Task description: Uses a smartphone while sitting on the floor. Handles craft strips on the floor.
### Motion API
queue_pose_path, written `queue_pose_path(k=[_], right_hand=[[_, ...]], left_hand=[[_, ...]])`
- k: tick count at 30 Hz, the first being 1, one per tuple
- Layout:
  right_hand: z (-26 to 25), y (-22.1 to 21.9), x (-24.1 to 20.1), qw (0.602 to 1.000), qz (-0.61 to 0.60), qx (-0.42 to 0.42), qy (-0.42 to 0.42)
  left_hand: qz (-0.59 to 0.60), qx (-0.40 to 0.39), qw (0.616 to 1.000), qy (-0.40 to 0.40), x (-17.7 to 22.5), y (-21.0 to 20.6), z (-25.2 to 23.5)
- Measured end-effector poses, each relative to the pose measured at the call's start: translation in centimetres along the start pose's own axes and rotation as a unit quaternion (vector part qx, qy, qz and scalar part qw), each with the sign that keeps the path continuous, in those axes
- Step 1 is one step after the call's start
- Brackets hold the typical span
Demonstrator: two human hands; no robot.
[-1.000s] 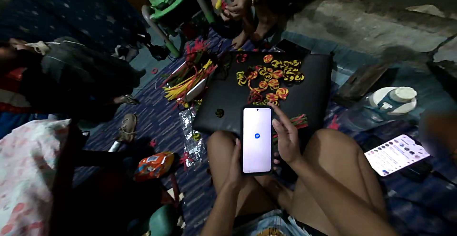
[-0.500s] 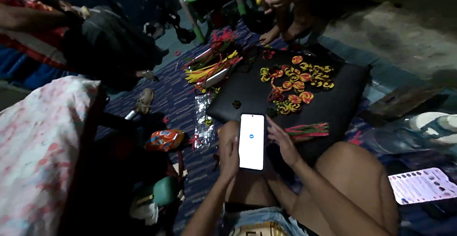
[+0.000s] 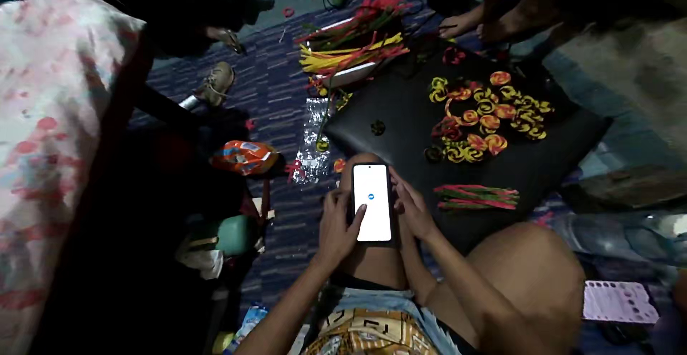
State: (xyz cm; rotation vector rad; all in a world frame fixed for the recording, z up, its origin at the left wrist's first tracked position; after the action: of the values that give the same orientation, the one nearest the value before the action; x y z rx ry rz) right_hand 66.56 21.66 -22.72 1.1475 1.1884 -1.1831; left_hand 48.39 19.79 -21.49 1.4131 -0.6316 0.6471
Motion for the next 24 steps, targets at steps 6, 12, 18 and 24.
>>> queue_pose_path(k=[6, 12, 18, 24], right_hand=[[3.6, -2.6, 2.3, 0.979, 0.175, 0.073, 0.075], [4.8, -3.7, 0.2, 0.978, 0.187, 0.076, 0.047], [4.8, -5.4, -0.2, 0.988, 0.132, 0.078, 0.027], [2.7, 1.0, -0.7, 0.995, 0.096, 0.018, -0.030]], left_hand=[[0.001, -0.061, 0.996, -0.066, -1.7, -0.3, 1.2], [0.063, 0.004, 0.997, -0.040, -1.4, -1.8, 2.4], [0.139, -0.012, 0.990, -0.018, -2.8, -1.9, 2.4], [0.054, 0.051, 0.997, -0.006, -0.5, -0.2, 2.5]])
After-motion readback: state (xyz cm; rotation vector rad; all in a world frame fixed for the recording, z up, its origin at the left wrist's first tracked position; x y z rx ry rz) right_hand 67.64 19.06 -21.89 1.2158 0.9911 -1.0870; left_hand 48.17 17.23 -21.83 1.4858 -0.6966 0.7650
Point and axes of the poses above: each hand's wrist, its own z-axis away from the middle knuckle, its own y-axis out of the back of the hand, x = y × z, the point moved 7 cm from there along -z, towards the middle knuckle, and after that the axes turned 3 degrees about x, right-handed, at the moved point
